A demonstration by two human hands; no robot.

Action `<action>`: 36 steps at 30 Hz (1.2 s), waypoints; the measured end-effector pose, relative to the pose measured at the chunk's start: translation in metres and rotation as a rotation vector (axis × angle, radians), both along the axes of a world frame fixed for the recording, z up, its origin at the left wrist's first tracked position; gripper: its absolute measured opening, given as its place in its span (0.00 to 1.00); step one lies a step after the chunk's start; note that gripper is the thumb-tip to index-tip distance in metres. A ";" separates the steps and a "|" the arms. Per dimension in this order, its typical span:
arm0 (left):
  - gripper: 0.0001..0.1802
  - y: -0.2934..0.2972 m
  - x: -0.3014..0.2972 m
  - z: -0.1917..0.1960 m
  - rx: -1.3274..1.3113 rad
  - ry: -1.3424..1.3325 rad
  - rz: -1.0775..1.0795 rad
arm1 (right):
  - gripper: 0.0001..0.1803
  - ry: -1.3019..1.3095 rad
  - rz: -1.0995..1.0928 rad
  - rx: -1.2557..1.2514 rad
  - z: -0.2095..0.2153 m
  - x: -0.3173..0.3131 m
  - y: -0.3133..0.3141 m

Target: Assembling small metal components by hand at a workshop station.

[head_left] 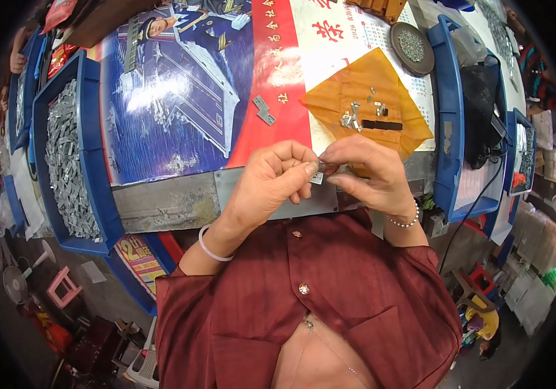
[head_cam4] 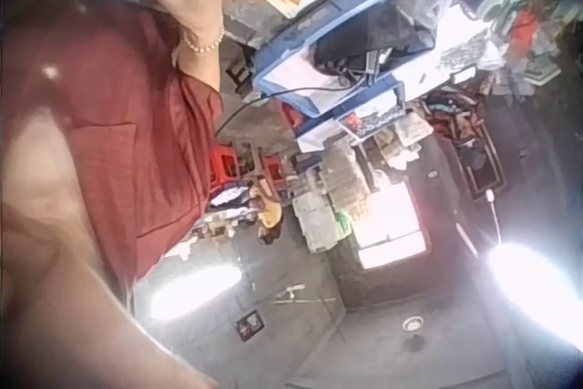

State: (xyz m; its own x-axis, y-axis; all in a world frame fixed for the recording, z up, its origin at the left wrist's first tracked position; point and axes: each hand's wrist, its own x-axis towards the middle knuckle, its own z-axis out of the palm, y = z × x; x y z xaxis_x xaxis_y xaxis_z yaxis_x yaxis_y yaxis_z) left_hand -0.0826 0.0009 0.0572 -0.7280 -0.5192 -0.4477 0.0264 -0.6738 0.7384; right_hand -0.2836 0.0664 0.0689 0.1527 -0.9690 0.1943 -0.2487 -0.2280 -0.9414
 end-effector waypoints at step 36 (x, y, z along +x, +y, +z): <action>0.06 0.008 0.008 0.010 -0.679 -0.306 0.064 | 0.13 0.068 -0.191 0.273 0.004 0.036 0.002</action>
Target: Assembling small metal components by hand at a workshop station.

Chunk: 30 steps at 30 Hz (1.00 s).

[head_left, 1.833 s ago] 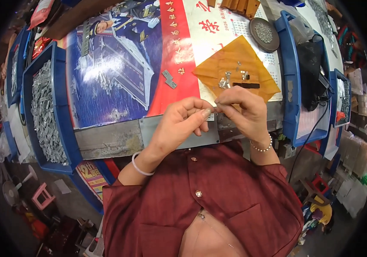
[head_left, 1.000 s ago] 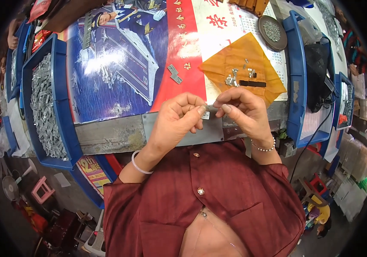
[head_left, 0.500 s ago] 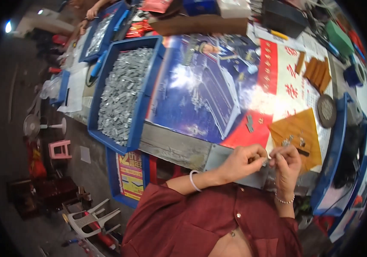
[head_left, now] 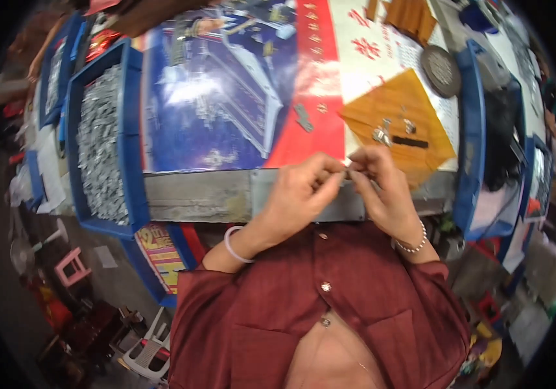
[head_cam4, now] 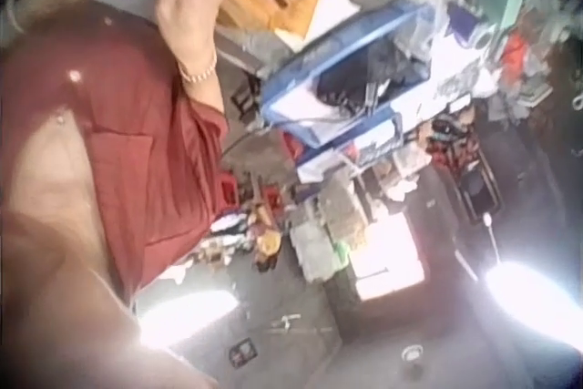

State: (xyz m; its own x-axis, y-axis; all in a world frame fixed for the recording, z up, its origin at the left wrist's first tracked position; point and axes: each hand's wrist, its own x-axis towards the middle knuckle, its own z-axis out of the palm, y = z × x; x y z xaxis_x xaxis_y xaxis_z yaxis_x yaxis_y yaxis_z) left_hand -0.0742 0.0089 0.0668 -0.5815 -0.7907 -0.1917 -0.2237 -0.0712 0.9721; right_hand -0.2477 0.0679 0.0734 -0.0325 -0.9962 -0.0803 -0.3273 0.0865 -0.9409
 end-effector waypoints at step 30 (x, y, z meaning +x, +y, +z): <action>0.05 0.007 0.001 -0.001 0.161 0.119 0.086 | 0.05 -0.615 -0.029 0.235 -0.011 -0.003 -0.001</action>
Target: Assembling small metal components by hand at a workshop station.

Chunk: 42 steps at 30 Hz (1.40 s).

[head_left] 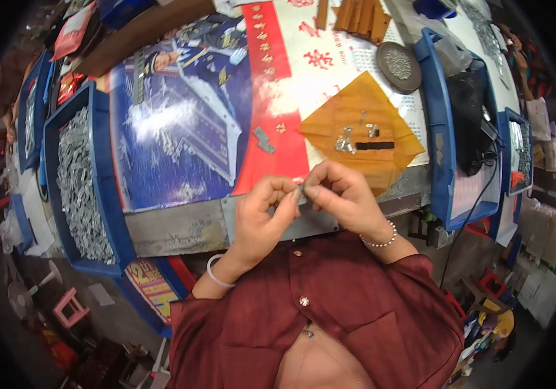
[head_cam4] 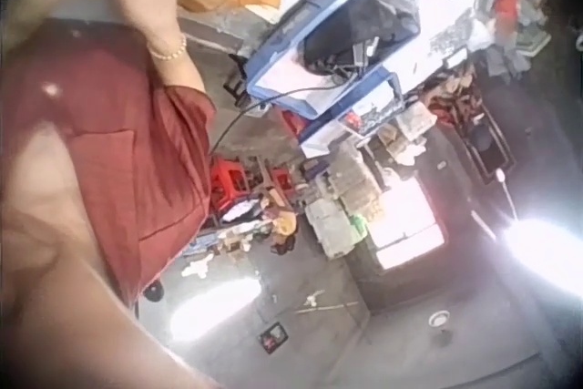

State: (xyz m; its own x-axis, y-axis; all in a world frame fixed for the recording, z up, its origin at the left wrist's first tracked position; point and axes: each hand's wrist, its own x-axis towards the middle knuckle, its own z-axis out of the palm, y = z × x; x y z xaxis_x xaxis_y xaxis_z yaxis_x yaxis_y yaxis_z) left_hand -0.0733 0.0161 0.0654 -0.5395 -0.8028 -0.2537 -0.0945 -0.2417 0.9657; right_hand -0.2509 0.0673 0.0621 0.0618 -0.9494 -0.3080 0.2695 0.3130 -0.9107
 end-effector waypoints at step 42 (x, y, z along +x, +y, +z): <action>0.13 0.012 -0.007 -0.034 -0.648 0.113 0.199 | 0.09 -0.454 -0.180 0.106 -0.019 0.025 -0.009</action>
State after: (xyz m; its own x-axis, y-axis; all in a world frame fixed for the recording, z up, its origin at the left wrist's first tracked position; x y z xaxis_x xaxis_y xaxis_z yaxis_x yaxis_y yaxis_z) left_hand -0.0798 0.0286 0.0314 -0.3605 -0.8602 0.3606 0.0016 0.3860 0.9225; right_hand -0.2261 0.0585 0.0430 0.0502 -0.9224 -0.3830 0.6893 0.3095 -0.6550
